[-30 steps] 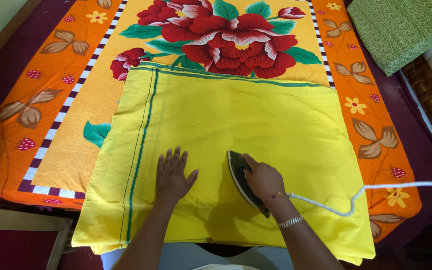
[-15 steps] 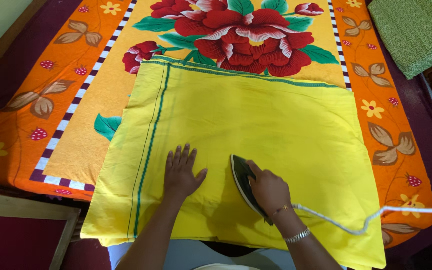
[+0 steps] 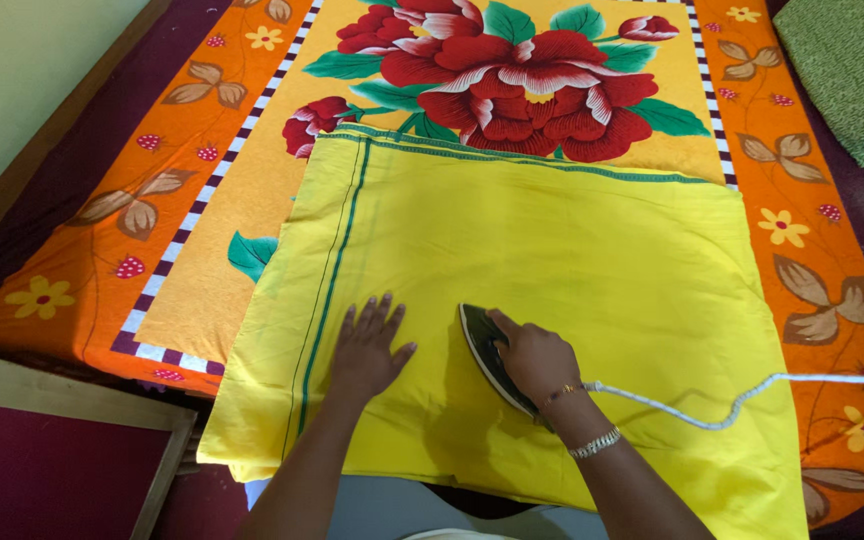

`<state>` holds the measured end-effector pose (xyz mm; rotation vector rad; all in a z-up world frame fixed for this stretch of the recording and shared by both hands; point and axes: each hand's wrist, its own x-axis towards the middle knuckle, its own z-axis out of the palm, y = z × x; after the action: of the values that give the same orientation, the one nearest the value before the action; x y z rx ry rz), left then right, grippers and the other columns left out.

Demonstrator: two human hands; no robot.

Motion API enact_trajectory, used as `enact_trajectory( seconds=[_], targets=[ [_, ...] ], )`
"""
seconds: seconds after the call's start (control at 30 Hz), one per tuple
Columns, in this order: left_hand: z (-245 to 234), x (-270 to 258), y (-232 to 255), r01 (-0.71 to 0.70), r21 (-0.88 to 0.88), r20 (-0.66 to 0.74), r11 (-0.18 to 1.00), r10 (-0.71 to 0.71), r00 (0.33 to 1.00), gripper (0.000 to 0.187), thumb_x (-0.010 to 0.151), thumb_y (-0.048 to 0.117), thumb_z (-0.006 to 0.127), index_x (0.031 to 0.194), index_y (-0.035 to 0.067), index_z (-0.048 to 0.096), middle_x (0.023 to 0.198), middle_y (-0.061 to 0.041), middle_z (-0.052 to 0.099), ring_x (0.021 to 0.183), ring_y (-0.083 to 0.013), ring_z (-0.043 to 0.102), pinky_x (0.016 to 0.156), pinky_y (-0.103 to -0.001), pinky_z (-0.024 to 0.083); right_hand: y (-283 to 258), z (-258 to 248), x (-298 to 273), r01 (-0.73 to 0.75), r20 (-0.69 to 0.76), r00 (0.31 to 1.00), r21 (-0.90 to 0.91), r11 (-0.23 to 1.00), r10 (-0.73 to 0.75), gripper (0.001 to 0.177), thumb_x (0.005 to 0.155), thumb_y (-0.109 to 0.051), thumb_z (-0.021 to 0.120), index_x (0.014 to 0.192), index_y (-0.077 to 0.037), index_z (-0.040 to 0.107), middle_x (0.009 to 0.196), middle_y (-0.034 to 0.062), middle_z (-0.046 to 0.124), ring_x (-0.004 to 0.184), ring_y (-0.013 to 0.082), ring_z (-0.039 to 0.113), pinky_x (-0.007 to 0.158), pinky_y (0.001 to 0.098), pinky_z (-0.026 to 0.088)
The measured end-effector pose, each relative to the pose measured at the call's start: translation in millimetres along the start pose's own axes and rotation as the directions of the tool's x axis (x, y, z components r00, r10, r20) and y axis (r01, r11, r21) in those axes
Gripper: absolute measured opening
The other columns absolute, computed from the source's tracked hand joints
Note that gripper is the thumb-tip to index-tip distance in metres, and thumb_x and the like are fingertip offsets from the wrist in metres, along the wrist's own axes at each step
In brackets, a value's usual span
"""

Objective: The person irons a piece of yellow fabric laid flat on a bed using an iron.

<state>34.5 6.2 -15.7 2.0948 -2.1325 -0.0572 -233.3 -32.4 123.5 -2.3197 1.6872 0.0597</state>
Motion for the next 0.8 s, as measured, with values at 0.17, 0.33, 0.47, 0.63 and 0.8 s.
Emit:
enact_trajectory(
  seconds=[0.17,0.33,0.47,0.63,0.8],
  targets=[
    [-14.3,-14.0,-24.3,0.011,-0.01,-0.034,1.0,-0.011,0.999,0.083,0.091,0.07,0.048,0.157,0.021,0.036,0.166,-0.007,0.027,0.154,-0.0241,0.022,0.125,-0.047,0.008,-0.9,5.2,-28.2,0.053,0.038,0.998,-0.005,0.999,-0.053,0.049,0.094,-0.04,0.061,0.142,-0.039,0.053,0.09,0.0125,0.072,0.081,0.0366,0.073,0.071,0.0493,0.06],
    [-20.9,-15.2,-20.0,0.051,-0.036,-0.024,0.998,-0.052,0.998,0.085,0.088,0.068,0.054,0.155,0.018,0.039,0.166,-0.008,0.029,0.154,-0.0239,0.024,0.127,-0.047,0.009,-7.2,5.3,-24.0,0.001,0.031,1.0,-0.051,0.999,0.0,0.051,0.095,-0.038,0.059,0.145,-0.041,0.05,0.087,0.0123,0.071,0.079,0.0359,0.073,0.07,0.0489,0.06],
    [-26.3,-15.5,-16.7,0.045,-0.055,-0.063,0.997,-0.048,0.997,0.084,0.087,0.065,0.056,0.154,0.017,0.039,0.165,-0.009,0.029,0.153,-0.0254,0.023,0.125,-0.048,0.009,-19.7,-1.6,5.1,-0.063,0.013,0.998,-0.059,0.996,0.064,0.05,0.097,-0.04,0.058,0.146,-0.04,0.048,0.092,0.014,0.072,0.084,0.0374,0.073,0.073,0.0501,0.06],
    [-26.4,-19.3,-17.1,0.041,-0.074,-0.074,0.996,-0.046,0.996,0.082,0.089,0.063,0.056,0.155,0.018,0.039,0.166,-0.009,0.029,0.154,-0.0249,0.022,0.126,-0.047,0.009,-34.0,-7.7,45.8,-0.102,0.049,0.994,-0.003,0.995,0.102,0.049,0.098,-0.037,0.058,0.146,-0.038,0.049,0.1,0.0139,0.075,0.093,0.0369,0.073,0.077,0.0509,0.06],
    [-20.0,-20.7,-17.6,0.029,-0.076,-0.119,0.997,-0.038,0.992,0.081,0.089,0.062,0.055,0.154,0.017,0.04,0.164,-0.009,0.03,0.152,-0.0253,0.024,0.125,-0.047,0.009,-34.3,-7.2,47.6,-0.019,0.03,0.999,0.0,1.0,0.019,0.051,0.096,-0.039,0.061,0.145,-0.037,0.05,0.1,0.013,0.075,0.093,0.0355,0.073,0.078,0.0495,0.059]
  ],
)
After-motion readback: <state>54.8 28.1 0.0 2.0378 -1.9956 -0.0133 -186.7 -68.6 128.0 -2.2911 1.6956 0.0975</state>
